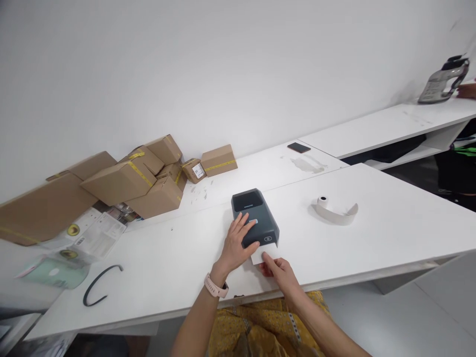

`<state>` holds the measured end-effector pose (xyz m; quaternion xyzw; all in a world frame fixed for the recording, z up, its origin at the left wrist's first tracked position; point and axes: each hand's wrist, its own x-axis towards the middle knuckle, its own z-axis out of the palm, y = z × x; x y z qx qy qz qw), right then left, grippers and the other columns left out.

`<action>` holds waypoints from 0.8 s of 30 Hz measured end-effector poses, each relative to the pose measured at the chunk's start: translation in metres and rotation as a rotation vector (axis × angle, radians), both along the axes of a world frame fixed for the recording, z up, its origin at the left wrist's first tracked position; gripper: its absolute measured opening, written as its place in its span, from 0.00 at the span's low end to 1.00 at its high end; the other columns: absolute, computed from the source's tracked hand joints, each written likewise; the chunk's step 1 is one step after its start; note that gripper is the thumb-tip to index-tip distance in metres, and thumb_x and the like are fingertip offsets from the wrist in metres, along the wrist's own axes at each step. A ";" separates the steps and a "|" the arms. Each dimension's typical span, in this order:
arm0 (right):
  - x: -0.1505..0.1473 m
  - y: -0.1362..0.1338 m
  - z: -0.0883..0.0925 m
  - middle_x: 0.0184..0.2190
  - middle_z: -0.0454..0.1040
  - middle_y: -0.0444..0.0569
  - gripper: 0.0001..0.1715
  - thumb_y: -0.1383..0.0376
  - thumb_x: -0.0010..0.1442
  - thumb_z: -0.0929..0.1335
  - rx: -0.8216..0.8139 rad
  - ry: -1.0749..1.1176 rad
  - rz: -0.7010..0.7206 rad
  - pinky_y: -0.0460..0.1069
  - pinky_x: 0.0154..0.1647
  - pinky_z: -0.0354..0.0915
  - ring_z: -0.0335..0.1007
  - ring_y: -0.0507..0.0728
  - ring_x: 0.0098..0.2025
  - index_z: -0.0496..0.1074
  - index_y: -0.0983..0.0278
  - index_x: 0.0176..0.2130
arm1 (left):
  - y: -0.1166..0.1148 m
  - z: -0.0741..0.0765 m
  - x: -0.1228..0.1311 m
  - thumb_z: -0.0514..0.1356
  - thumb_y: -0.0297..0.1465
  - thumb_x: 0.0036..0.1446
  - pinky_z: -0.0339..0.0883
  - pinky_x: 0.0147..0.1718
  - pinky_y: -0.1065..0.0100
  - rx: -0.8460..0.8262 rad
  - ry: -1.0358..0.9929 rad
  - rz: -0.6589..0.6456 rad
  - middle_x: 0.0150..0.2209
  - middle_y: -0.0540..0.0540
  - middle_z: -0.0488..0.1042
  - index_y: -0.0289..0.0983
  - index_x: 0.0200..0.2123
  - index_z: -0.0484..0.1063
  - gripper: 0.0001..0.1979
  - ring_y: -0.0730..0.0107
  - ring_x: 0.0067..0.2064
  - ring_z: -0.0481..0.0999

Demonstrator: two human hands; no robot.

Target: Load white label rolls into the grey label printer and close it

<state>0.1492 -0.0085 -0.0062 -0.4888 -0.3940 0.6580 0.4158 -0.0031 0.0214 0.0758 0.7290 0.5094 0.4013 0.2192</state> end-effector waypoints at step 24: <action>0.012 -0.013 0.007 0.16 0.66 0.45 0.32 0.38 0.53 0.66 0.133 -0.160 0.025 0.49 0.24 0.56 0.58 0.53 0.20 0.71 0.63 0.20 | -0.001 -0.016 -0.002 0.61 0.32 0.56 0.41 0.68 0.50 0.002 -0.096 0.047 0.67 0.49 0.57 0.47 0.63 0.61 0.31 0.57 0.70 0.48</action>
